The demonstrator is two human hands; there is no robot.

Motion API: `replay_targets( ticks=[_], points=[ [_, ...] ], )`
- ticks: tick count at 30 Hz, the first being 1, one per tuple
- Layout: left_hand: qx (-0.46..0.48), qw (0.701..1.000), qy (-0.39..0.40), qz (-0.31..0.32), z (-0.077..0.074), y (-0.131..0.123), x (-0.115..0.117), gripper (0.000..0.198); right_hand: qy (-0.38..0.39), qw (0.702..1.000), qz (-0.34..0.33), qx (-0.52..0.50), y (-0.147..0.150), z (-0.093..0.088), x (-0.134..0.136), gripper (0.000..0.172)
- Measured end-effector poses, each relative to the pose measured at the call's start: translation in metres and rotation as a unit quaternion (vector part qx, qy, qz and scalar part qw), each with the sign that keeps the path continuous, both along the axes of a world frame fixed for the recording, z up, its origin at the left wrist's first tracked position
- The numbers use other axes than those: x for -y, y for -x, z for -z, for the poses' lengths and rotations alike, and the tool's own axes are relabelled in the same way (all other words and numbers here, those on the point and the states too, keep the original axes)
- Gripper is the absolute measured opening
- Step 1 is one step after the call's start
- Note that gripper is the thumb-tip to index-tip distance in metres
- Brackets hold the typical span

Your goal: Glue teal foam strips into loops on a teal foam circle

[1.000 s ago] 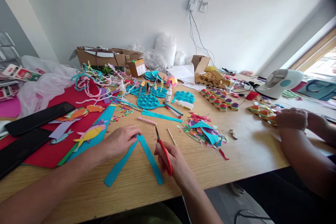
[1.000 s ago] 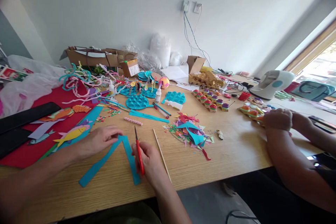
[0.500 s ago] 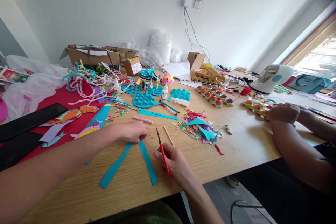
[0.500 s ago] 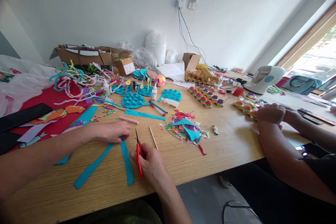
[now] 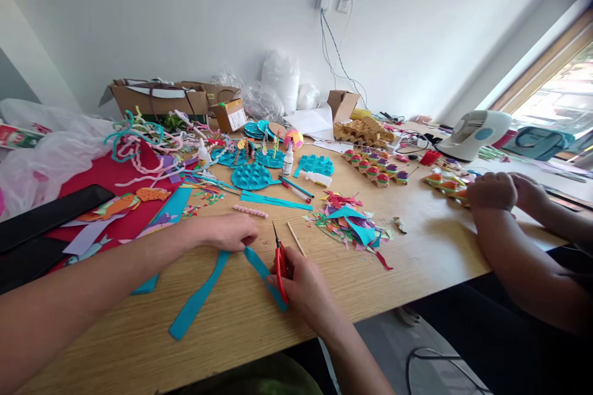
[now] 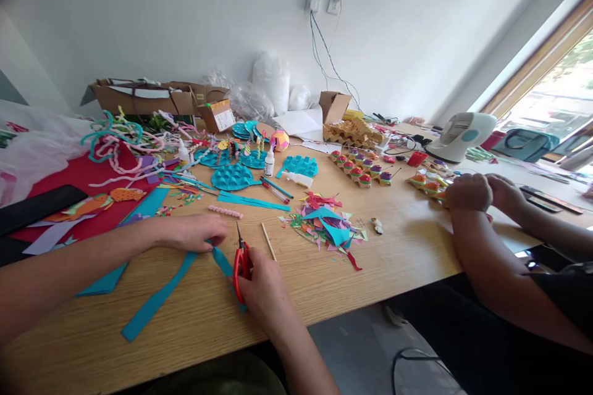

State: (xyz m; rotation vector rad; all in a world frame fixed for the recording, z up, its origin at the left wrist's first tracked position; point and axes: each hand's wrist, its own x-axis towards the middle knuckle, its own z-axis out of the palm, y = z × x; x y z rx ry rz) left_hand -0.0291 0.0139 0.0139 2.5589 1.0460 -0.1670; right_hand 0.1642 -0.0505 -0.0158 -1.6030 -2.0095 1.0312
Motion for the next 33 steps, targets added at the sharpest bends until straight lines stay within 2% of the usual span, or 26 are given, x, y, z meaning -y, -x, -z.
replay_targets(
  ticks=[4,7,12,15,18,20,24,26,27,29,31,33],
  points=[
    [0.055,0.998,0.023,-0.019,-0.011,0.009,-0.002,0.015,-0.014,1.0,-0.001,-0.027,-0.004,0.001,-0.007,0.015],
    [0.129,0.986,0.08,-0.069,-0.02,0.017,0.0,0.008,-0.012,0.996,-0.022,-0.089,-0.008,0.0,-0.017,0.011],
    [0.239,0.947,0.16,-0.141,-0.03,0.02,0.008,0.015,0.005,0.987,-0.036,-0.154,-0.018,-0.017,-0.034,0.012],
    [0.304,0.915,0.174,-0.202,-0.033,0.016,0.012,0.005,0.039,0.974,-0.05,-0.218,-0.022,-0.033,-0.039,0.015],
    [0.39,0.858,0.161,-0.292,-0.032,0.017,0.015,0.008,0.073,0.962,-0.061,-0.256,-0.021,-0.043,-0.041,0.017],
    [0.46,0.808,0.151,-0.336,-0.03,0.019,0.016,0.013,0.088,0.956,-0.062,-0.273,-0.016,-0.047,-0.042,0.017],
    [0.622,0.66,0.199,-0.372,-0.026,0.021,0.021,0.021,0.086,0.946,-0.037,-0.31,-0.002,-0.051,-0.047,0.016],
    [0.667,0.609,0.242,-0.356,-0.024,0.019,0.027,0.026,0.079,0.94,-0.026,-0.331,0.006,-0.052,-0.051,0.017],
    [0.673,0.605,0.251,-0.343,-0.023,0.017,0.03,0.028,0.078,0.936,-0.025,-0.343,0.01,-0.052,-0.053,0.018],
    [0.667,0.629,0.232,-0.325,-0.02,0.012,0.035,0.03,0.081,0.929,-0.03,-0.359,0.02,-0.05,-0.055,0.02],
    [0.643,0.663,0.171,-0.342,-0.018,0.008,0.037,0.027,0.082,0.925,-0.034,-0.37,0.03,-0.048,-0.056,0.02],
    [0.616,0.683,0.11,-0.375,-0.016,0.007,0.035,0.026,0.087,0.923,-0.039,-0.374,0.039,-0.046,-0.056,0.019]
  ],
)
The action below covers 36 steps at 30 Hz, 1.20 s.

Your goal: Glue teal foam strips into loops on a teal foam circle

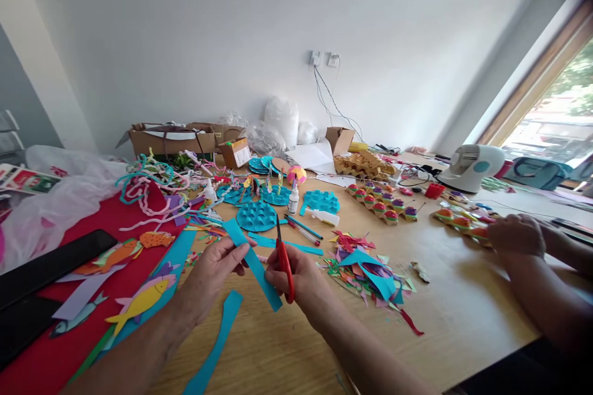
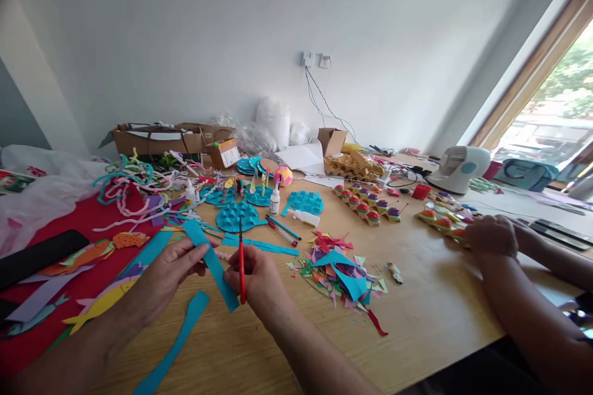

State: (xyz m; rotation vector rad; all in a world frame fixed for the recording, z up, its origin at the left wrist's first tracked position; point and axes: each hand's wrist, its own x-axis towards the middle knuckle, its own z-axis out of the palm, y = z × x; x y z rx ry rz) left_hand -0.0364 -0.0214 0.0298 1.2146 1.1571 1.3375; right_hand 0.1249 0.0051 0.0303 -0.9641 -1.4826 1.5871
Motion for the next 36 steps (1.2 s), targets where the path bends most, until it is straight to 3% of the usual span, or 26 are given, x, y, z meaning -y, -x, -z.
replay_targets(
  ticks=[5,14,18,20,24,28,30,32,34,36],
  points=[
    [-0.062,0.997,-0.008,-0.044,-0.002,0.009,-0.009,0.033,0.013,0.999,-0.044,0.02,0.012,0.0,-0.004,0.025],
    [-0.194,0.98,-0.032,-0.015,-0.029,0.01,-0.026,0.029,-0.068,0.996,0.011,-0.063,0.011,-0.033,-0.034,0.037],
    [-0.342,0.921,-0.158,-0.098,-0.033,0.019,-0.028,0.018,-0.035,0.995,-0.029,-0.094,0.015,-0.035,-0.036,0.035],
    [-0.393,0.883,-0.224,-0.128,-0.031,0.025,-0.028,0.025,0.009,0.992,-0.061,-0.114,0.018,-0.032,-0.033,0.038],
    [-0.457,0.834,-0.282,-0.126,-0.024,0.03,-0.026,0.035,0.065,0.983,-0.08,-0.149,0.024,-0.028,-0.021,0.038],
    [-0.468,0.814,-0.321,-0.123,-0.021,0.026,-0.024,0.035,0.086,0.979,-0.059,-0.178,0.029,-0.029,-0.014,0.038],
    [-0.447,0.822,-0.328,-0.129,-0.021,0.024,-0.023,0.033,0.068,0.981,-0.024,-0.178,0.03,-0.03,-0.014,0.037],
    [-0.379,0.855,-0.323,-0.144,-0.021,0.021,-0.021,0.032,0.036,0.986,0.01,-0.165,0.029,-0.031,-0.015,0.035],
    [-0.244,0.907,-0.304,-0.158,-0.02,0.017,-0.019,0.032,0.001,0.989,0.032,-0.144,0.028,-0.031,-0.016,0.031],
    [-0.091,0.953,-0.253,-0.139,-0.018,0.014,-0.019,0.02,-0.033,0.991,0.045,-0.124,0.027,-0.032,-0.017,0.029]
  ],
)
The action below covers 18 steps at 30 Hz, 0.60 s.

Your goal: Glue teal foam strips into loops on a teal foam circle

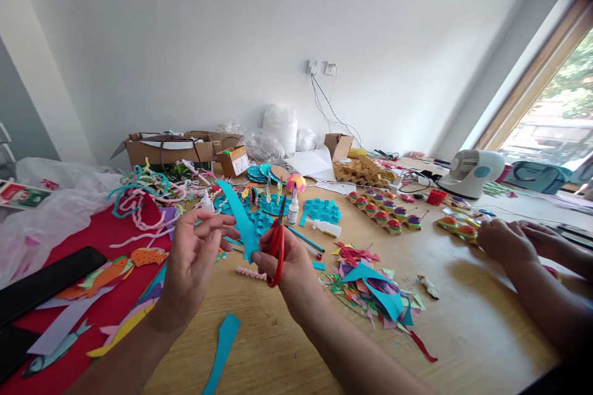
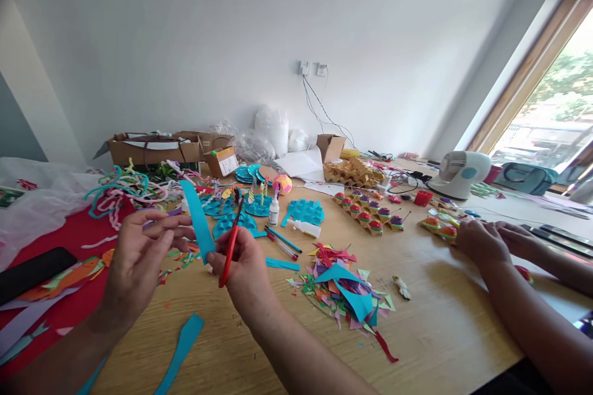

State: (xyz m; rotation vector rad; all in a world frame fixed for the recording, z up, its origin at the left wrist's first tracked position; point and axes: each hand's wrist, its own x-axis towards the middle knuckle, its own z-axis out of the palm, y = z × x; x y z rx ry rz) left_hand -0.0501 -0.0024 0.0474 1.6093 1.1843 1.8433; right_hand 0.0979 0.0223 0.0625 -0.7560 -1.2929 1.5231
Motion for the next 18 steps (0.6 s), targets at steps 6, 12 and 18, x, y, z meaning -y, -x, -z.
replay_targets(
  ticks=[6,12,18],
  points=[
    [0.039,0.98,0.143,0.136,0.006,-0.005,-0.005,0.029,-0.063,0.996,0.034,0.06,0.003,0.003,-0.004,0.026],
    [-0.04,0.971,0.175,0.16,-0.001,-0.008,-0.006,0.017,-0.065,0.993,0.007,0.094,0.0,0.008,-0.002,0.034],
    [0.01,0.962,0.205,0.178,-0.008,-0.006,-0.001,0.018,-0.118,0.97,0.005,0.214,-0.022,0.008,0.017,0.025]
  ],
)
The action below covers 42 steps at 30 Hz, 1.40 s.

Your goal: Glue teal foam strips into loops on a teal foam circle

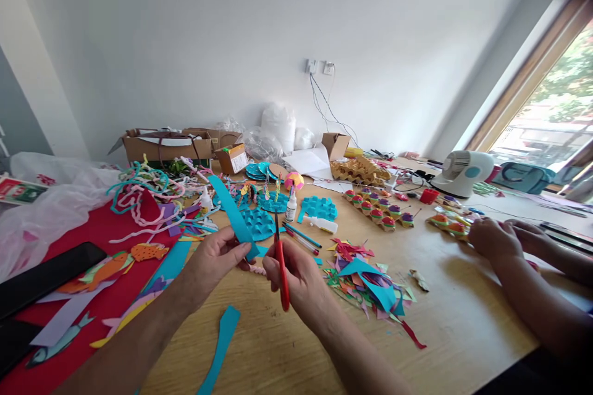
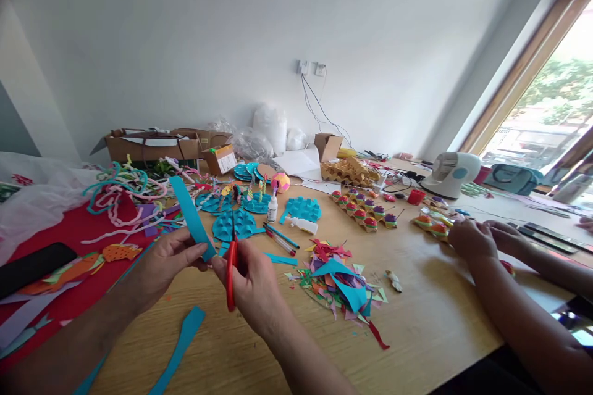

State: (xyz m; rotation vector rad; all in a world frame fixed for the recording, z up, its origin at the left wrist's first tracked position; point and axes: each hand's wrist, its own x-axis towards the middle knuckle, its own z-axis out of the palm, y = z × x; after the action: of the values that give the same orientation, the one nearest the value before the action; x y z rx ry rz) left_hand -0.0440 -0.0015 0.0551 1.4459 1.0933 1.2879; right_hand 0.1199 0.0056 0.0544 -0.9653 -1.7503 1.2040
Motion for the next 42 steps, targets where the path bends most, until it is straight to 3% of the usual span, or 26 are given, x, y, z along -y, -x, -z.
replay_targets(
  ticks=[6,13,42],
  points=[
    [0.079,0.997,0.016,0.01,-0.005,-0.002,0.006,0.016,-0.03,0.988,0.014,0.153,-0.014,0.011,0.02,0.026],
    [0.098,0.994,0.039,0.017,-0.006,-0.008,0.009,0.016,-0.088,0.968,0.031,0.231,-0.012,0.016,0.021,0.028],
    [0.119,0.991,0.056,0.028,-0.004,-0.011,0.008,0.013,-0.088,0.973,0.035,0.211,-0.006,0.013,0.019,0.029]
  ],
)
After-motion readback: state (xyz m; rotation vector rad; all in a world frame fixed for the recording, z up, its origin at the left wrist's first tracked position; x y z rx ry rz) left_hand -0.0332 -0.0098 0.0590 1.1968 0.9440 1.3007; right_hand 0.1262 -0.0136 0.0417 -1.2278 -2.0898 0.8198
